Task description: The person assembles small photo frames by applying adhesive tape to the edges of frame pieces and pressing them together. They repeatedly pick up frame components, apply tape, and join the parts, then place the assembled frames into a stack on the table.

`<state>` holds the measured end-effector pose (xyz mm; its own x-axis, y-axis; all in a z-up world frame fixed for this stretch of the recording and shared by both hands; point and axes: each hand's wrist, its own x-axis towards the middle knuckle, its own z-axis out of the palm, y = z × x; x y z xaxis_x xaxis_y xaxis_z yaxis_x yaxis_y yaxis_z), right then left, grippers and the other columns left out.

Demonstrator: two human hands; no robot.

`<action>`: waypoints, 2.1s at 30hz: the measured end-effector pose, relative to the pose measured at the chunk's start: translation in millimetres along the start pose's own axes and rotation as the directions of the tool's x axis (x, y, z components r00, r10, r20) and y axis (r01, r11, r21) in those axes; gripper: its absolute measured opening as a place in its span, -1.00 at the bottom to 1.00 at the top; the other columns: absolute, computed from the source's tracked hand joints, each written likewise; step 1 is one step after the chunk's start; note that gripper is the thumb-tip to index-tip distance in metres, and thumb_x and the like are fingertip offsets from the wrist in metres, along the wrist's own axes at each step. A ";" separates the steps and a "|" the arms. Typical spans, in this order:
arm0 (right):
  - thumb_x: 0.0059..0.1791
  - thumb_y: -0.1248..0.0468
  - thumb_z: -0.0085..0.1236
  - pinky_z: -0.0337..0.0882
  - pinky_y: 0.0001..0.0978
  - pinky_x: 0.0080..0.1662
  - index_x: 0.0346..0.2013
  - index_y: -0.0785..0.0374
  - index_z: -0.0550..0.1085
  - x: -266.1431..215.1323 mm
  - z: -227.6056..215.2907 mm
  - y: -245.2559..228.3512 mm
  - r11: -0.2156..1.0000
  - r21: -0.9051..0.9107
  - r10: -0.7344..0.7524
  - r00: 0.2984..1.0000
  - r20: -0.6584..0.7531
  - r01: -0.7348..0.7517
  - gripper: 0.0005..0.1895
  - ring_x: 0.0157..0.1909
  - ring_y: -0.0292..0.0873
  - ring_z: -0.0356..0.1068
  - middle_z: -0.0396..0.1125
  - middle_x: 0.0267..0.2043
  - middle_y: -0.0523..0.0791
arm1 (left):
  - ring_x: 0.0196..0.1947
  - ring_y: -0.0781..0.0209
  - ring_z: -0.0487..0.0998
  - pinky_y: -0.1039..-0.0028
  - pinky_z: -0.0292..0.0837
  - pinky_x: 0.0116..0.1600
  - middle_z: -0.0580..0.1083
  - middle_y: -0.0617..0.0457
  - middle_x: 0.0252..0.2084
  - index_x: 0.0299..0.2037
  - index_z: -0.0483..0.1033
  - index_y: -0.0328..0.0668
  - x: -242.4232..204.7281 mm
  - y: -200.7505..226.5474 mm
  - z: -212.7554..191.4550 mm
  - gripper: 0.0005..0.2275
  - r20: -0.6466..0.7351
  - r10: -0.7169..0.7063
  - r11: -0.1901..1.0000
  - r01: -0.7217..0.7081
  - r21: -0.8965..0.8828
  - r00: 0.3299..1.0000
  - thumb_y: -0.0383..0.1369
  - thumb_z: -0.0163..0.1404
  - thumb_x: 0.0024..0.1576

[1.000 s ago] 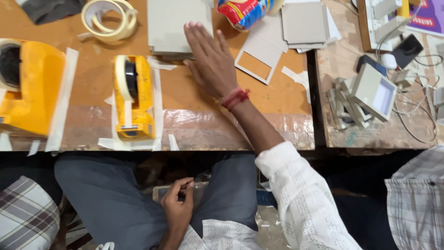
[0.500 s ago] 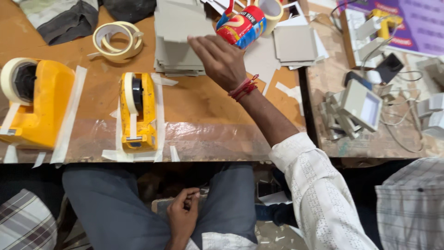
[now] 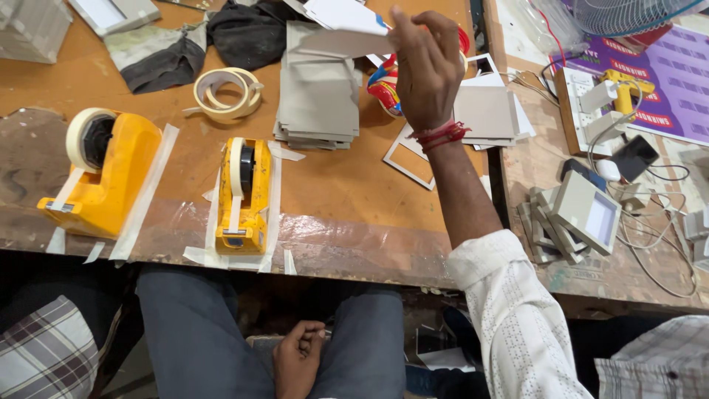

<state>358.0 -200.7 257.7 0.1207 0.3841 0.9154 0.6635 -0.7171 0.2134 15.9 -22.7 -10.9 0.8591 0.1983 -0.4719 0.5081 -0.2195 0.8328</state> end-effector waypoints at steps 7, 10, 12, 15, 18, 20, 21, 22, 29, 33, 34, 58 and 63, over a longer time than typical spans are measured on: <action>0.02 0.44 0.30 0.49 -0.23 -0.15 0.00 0.19 0.59 -11.5 -10.3 -46.0 1.000 0.012 0.011 0.997 0.081 -0.012 -0.74 -0.04 -0.09 0.44 0.46 -0.22 -0.15 | -0.61 0.40 0.42 0.52 0.41 -0.44 0.61 0.09 -0.51 -0.18 0.69 -0.16 5.1 -6.2 4.9 -0.87 0.010 -0.019 0.999 0.020 -0.030 1.000 -0.45 0.16 0.09; 0.01 0.45 0.25 0.48 -0.22 -0.17 -0.01 0.20 0.60 -18.7 -10.8 -42.4 0.988 0.024 0.148 0.981 0.122 -0.152 -0.74 -0.09 -0.07 0.45 0.46 -0.21 -0.12 | -0.61 0.42 0.43 0.53 0.40 -0.44 0.61 0.09 -0.52 -0.20 0.69 -0.18 0.9 -15.7 5.0 -0.87 -0.002 0.004 0.999 -0.004 -0.048 1.000 -0.46 0.16 0.08; 0.01 0.43 0.22 0.48 -0.25 -0.20 -0.05 0.18 0.62 -14.1 -8.8 -31.9 0.956 0.072 0.268 0.946 0.181 -0.285 -0.77 -0.15 -0.09 0.47 0.47 -0.20 -0.11 | -0.61 0.43 0.43 0.54 0.39 -0.44 0.60 0.09 -0.53 -0.20 0.69 -0.18 3.3 -16.1 6.5 -0.87 -0.016 0.012 0.997 -0.013 -0.073 1.000 -0.46 0.17 0.07; 0.02 0.39 0.23 0.49 -0.31 -0.25 -0.11 0.16 0.64 -2.4 -7.4 -19.0 0.883 0.157 0.384 0.873 0.301 -0.443 -0.83 -0.23 -0.14 0.51 0.48 -0.24 -0.11 | -0.60 0.44 0.43 0.56 0.39 -0.44 0.59 0.08 -0.53 -0.20 0.69 -0.20 6.5 -12.1 9.3 -0.87 -0.022 0.030 0.993 -0.032 -0.112 0.999 -0.46 0.18 0.07; 0.00 0.38 0.25 0.50 -0.35 -0.26 -0.14 0.14 0.65 4.2 -5.3 -15.7 0.894 0.207 0.299 0.873 0.386 -0.397 -0.84 -0.24 -0.15 0.52 0.51 -0.25 -0.13 | -0.58 0.44 0.42 0.56 0.37 -0.44 0.58 0.07 -0.53 -0.21 0.69 -0.22 2.8 -11.4 7.1 -0.89 0.020 0.022 0.992 -0.019 -0.121 1.000 -0.46 0.18 0.08; -0.01 0.39 0.25 0.48 -0.33 -0.27 -0.17 0.13 0.66 5.2 -3.8 -14.3 0.935 0.208 0.178 0.889 0.421 -0.286 -0.83 -0.24 -0.13 0.52 0.52 -0.23 -0.15 | -0.57 0.41 0.37 0.55 0.34 -0.44 0.55 0.05 -0.52 -0.20 0.69 -0.24 3.1 -8.4 6.3 -0.90 0.063 0.011 0.991 -0.003 -0.134 0.998 -0.44 0.18 0.12; -0.02 0.39 0.26 0.45 -0.30 -0.30 -0.18 0.12 0.66 2.9 -4.8 -17.0 0.949 0.177 0.161 0.882 0.444 -0.262 -0.84 -0.26 -0.12 0.51 0.51 -0.25 -0.16 | -0.57 0.42 0.40 0.56 0.36 -0.44 0.56 0.07 -0.51 -0.20 0.69 -0.23 1.9 -6.5 5.1 -0.90 0.077 -0.016 0.993 0.025 -0.117 0.997 -0.44 0.16 0.12; -0.03 0.38 0.27 0.42 -0.27 -0.33 -0.20 0.12 0.66 1.8 -3.6 -20.0 0.961 0.150 0.138 0.877 0.461 -0.231 -0.85 -0.28 -0.11 0.50 0.50 -0.28 -0.17 | -0.56 0.43 0.43 0.57 0.38 -0.43 0.58 0.10 -0.50 -0.20 0.68 -0.23 2.8 -3.8 3.5 -0.90 0.083 -0.037 0.994 0.046 -0.104 0.996 -0.44 0.15 0.13; -0.07 0.40 0.27 0.35 -0.20 -0.38 -0.23 0.10 0.64 8.2 4.9 -27.5 0.998 -0.005 0.063 0.904 0.424 -0.068 -0.83 -0.37 -0.06 0.45 0.47 -0.31 -0.14 | -0.56 0.46 0.42 0.60 0.36 -0.45 0.58 0.13 -0.50 -0.21 0.68 -0.25 3.0 -4.0 -1.9 -0.89 0.015 0.066 0.986 -0.063 -0.156 0.998 -0.46 0.16 0.09; 0.02 0.46 0.22 0.34 -0.06 -0.27 -0.21 0.26 0.51 15.2 -11.3 -23.3 0.977 -0.132 0.194 0.961 0.197 -0.170 -0.91 -0.28 0.09 0.39 0.36 -0.30 0.01 | -0.57 0.47 0.42 0.61 0.36 -0.45 0.57 0.15 -0.51 -0.21 0.67 -0.24 0.5 -4.9 0.3 -0.90 0.008 0.063 0.981 -0.060 -0.184 0.998 -0.46 0.15 0.10; 0.06 0.48 0.18 0.35 -0.02 -0.21 -0.19 0.30 0.48 11.1 -19.5 -21.2 0.961 -0.144 0.254 0.960 0.116 -0.236 -0.92 -0.22 0.14 0.36 0.33 -0.26 0.07 | -0.57 0.48 0.43 0.61 0.36 -0.46 0.58 0.15 -0.51 -0.22 0.67 -0.24 -0.7 -2.5 -0.1 -0.90 0.000 0.078 0.979 -0.077 -0.187 0.997 -0.45 0.15 0.10; 0.07 0.31 -0.11 0.51 -0.14 0.19 0.10 0.36 0.41 -188.7 -202.5 -233.3 0.030 0.602 0.891 0.294 0.346 -0.798 -0.67 0.26 -0.04 0.37 0.36 0.16 0.01 | -0.02 0.24 0.58 0.41 0.51 0.07 0.56 -0.01 -0.04 0.15 0.42 -0.39 23.0 131.2 -63.0 -0.53 0.547 0.407 0.865 -0.117 -0.488 0.731 -0.43 0.20 0.01; 0.04 0.31 0.12 0.42 -0.45 0.01 0.10 0.45 0.41 -181.2 -182.2 -233.8 -0.257 0.398 0.692 0.120 0.712 -0.880 -0.63 -0.02 -0.28 0.40 0.44 -0.06 -0.08 | -0.23 0.34 0.58 0.50 0.51 -0.10 0.60 0.05 -0.25 -0.07 0.59 -0.43 29.7 123.7 -59.5 -0.75 0.320 0.424 0.872 -0.287 -0.397 0.847 -0.47 0.22 0.07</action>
<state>46.4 -208.6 104.1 0.9993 -0.0357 0.0145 0.0173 0.0780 -0.9968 100.5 12.9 95.4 0.9631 -0.2306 -0.1389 0.1722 0.1309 0.9763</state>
